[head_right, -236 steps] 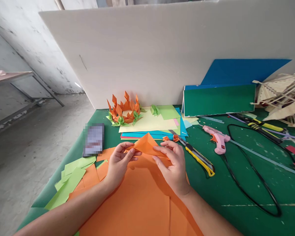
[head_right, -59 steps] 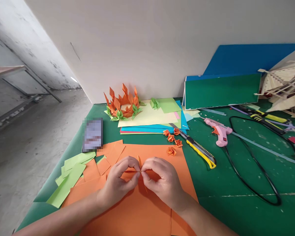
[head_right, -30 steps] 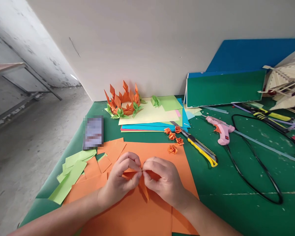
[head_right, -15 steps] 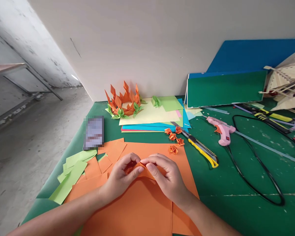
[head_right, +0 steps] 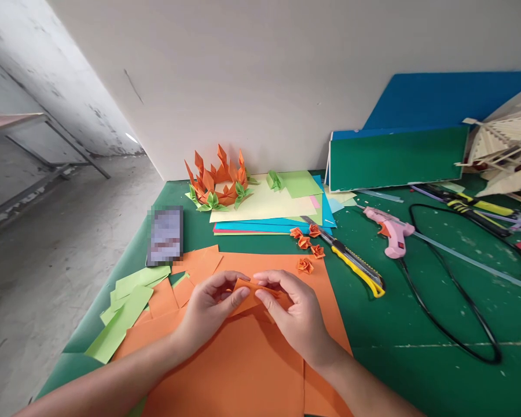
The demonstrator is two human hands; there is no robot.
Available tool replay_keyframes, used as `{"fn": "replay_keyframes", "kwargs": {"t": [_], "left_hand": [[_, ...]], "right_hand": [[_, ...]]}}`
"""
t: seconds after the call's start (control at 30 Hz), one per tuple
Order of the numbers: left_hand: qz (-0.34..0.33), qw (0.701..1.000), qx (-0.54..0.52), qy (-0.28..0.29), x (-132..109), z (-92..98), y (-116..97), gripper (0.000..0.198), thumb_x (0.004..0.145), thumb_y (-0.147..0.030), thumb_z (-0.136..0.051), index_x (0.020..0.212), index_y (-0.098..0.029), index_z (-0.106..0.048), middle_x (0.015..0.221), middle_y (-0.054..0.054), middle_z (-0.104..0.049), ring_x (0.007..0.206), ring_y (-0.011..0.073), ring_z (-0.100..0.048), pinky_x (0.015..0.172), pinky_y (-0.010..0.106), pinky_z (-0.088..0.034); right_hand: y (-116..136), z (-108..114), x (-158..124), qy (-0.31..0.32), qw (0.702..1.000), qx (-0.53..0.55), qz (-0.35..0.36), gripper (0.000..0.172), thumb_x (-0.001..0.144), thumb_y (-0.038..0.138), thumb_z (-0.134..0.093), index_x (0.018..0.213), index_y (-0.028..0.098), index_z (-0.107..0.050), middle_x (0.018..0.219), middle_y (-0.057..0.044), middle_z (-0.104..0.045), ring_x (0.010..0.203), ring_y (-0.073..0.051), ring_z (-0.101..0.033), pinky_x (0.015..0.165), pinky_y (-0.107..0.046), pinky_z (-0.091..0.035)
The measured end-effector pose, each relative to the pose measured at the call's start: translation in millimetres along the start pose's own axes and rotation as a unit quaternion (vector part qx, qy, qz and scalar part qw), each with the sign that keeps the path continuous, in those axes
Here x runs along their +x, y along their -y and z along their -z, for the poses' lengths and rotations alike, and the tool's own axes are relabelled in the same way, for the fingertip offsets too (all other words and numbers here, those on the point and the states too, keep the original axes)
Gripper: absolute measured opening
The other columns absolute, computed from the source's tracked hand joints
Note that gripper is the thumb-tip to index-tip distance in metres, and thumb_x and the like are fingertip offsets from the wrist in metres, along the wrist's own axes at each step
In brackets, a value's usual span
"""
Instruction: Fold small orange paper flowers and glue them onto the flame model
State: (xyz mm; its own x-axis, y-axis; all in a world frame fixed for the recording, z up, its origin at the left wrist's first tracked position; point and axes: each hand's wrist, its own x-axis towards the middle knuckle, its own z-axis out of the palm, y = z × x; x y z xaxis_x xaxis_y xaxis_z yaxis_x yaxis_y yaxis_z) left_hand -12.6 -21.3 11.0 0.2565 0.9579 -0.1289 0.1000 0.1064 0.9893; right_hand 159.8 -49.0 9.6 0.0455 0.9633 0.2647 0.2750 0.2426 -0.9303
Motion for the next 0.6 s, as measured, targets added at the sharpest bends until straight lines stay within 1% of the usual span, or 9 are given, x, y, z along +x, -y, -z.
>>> {"fn": "replay_keyframes", "kwargs": {"t": [0.1,0.17,0.27,0.47,0.6], "left_hand": [[0.002,1.000,0.001,-0.015,-0.2,-0.6,0.5,0.029,0.076,-0.045,-0.071,0.083,-0.018,-0.063,0.077,0.001,-0.060,0.055,0.0072,-0.045,0.050,0.020,-0.041],[0.004,1.000,-0.001,-0.021,-0.2,-0.7,1.6,0.029,0.074,-0.045,-0.072,0.080,-0.018,-0.063,0.075,0.000,-0.059,0.053,0.0067,-0.045,0.048,0.020,-0.040],[0.002,1.000,-0.006,-0.020,-0.6,-0.3,2.9,0.029,0.075,-0.045,-0.071,0.078,-0.017,-0.063,0.074,0.001,-0.060,0.056,0.0085,-0.049,0.050,0.021,-0.043],[-0.022,1.000,-0.003,-0.021,-1.2,0.0,3.3,0.028,0.078,-0.044,-0.069,0.075,-0.017,-0.062,0.072,0.001,-0.060,0.061,0.0104,-0.052,0.055,0.022,-0.044],[-0.045,0.999,0.010,-0.013,-1.3,0.5,1.7,0.027,0.084,-0.044,-0.063,0.077,-0.018,-0.063,0.071,0.001,-0.061,0.063,0.0110,-0.052,0.056,0.022,-0.043]], "right_hand": [[-0.1,0.1,0.7,-0.014,1.000,-0.012,0.007,0.013,0.085,0.031,-0.066,0.094,0.023,-0.069,0.093,-0.005,-0.074,0.084,-0.019,-0.072,0.076,-0.030,-0.063],[-0.1,0.0,1.2,-0.018,1.000,-0.015,0.011,0.012,0.084,0.030,-0.066,0.093,0.023,-0.069,0.091,-0.005,-0.074,0.082,-0.019,-0.072,0.075,-0.030,-0.063],[-0.1,0.1,1.3,-0.022,0.999,-0.020,0.019,0.010,0.085,0.028,-0.066,0.092,0.023,-0.069,0.090,-0.004,-0.074,0.082,-0.018,-0.072,0.074,-0.028,-0.062],[1.1,1.0,1.1,-0.035,0.998,-0.039,0.034,0.006,0.087,0.025,-0.064,0.088,0.023,-0.069,0.083,-0.002,-0.073,0.077,-0.015,-0.069,0.071,-0.025,-0.059],[2.0,1.5,1.4,-0.030,0.999,-0.034,0.027,0.006,0.087,0.024,-0.063,0.088,0.023,-0.069,0.084,-0.002,-0.072,0.078,-0.015,-0.069,0.072,-0.024,-0.058]]}}
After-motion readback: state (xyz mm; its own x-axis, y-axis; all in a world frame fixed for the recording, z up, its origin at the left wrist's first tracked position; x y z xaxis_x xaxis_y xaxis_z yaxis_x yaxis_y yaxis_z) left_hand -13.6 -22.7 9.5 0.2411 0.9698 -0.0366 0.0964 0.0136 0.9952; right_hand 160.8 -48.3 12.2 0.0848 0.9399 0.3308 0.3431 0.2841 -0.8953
